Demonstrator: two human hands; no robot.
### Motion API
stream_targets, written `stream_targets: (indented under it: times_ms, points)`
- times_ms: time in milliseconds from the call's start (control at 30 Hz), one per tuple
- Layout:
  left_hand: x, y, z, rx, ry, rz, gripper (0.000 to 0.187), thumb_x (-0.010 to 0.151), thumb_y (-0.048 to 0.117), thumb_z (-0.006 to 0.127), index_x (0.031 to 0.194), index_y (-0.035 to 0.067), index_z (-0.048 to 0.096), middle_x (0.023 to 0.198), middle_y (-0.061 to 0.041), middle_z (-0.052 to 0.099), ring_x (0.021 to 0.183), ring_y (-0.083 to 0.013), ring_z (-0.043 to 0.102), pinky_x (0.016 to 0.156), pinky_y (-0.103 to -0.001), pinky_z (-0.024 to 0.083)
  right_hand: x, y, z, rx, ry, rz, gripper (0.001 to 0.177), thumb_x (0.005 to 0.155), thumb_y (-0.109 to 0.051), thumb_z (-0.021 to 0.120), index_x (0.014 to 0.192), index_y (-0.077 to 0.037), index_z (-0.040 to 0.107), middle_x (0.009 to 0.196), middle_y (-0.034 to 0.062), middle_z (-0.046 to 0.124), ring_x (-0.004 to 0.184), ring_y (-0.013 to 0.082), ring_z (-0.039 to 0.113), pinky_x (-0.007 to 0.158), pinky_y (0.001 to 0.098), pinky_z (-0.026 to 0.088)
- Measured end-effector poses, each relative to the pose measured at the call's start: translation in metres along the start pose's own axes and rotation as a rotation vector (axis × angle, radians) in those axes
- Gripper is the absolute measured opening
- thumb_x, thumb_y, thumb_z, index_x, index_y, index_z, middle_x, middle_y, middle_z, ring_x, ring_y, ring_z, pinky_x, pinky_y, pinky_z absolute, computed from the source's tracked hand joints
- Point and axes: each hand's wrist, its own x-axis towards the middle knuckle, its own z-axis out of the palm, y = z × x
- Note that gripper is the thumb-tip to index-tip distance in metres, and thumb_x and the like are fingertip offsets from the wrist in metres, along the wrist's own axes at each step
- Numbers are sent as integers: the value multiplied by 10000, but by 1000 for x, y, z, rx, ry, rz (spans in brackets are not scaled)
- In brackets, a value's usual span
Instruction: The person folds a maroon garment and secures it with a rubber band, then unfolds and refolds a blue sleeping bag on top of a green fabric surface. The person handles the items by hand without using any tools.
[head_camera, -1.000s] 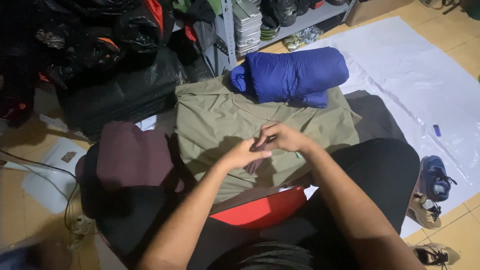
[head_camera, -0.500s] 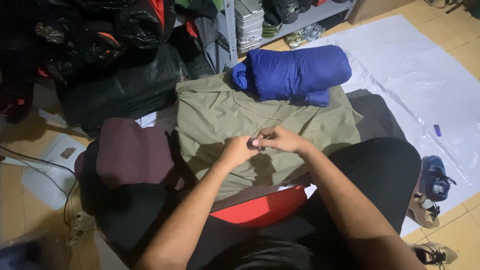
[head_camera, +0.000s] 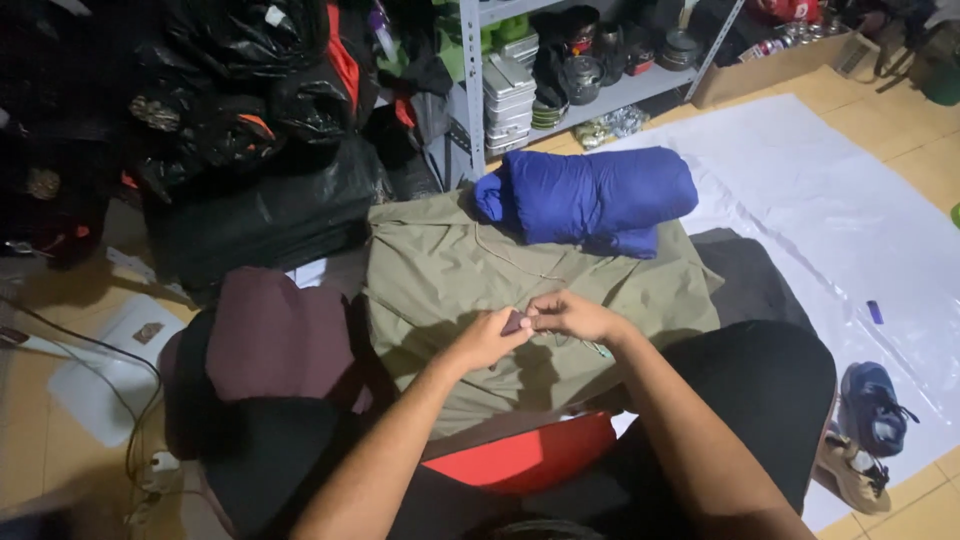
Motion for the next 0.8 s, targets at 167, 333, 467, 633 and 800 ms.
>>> stream_targets:
  times_ms: [167, 333, 467, 633, 800]
  points:
    - [4, 14, -9, 80, -56, 12, 341, 933, 363, 651, 779, 71, 566, 657, -44, 603, 631, -193, 566, 571, -295, 420, -4, 15, -6, 74, -32, 47, 124, 924, -205, 732, 840, -114, 733, 679, -24, 636, 623, 86, 512, 593, 242, 383]
    - [19, -6, 4, 197, -87, 15, 293, 912, 301, 681, 735, 115, 539, 589, 5, 555, 488, -145, 518, 471, -267, 405, 3, 22, -15, 23, -4, 72, 75, 854, -164, 794, 814, -117, 749, 702, -34, 659, 596, 85, 487, 533, 236, 363]
    - [15, -16, 13, 182, -62, -2, 306, 938, 328, 646, 825, 44, 629, 684, -100, 660, 563, -217, 624, 525, -337, 462, -1, 23, -10, 47, 80, 47, 74, 845, -167, 767, 871, -106, 735, 748, 18, 663, 637, 132, 515, 546, 267, 384]
    - [14, -3, 9, 1, 142, 26, 382, 975, 328, 626, 963, -53, 659, 882, -265, 699, 863, -380, 702, 717, -463, 516, 6, 32, -12, 90, 277, -40, 152, 965, -163, 707, 830, -96, 722, 716, 1, 590, 639, 118, 478, 554, 258, 385]
    - [16, -9, 12, -482, 322, -122, 282, 989, 354, 632, 898, 87, 645, 666, -35, 623, 582, -163, 623, 542, -285, 496, 18, 13, 32, -788, 471, -80, 123, 1059, -225, 570, 1088, -134, 646, 996, 48, 649, 861, 232, 645, 791, 352, 512]
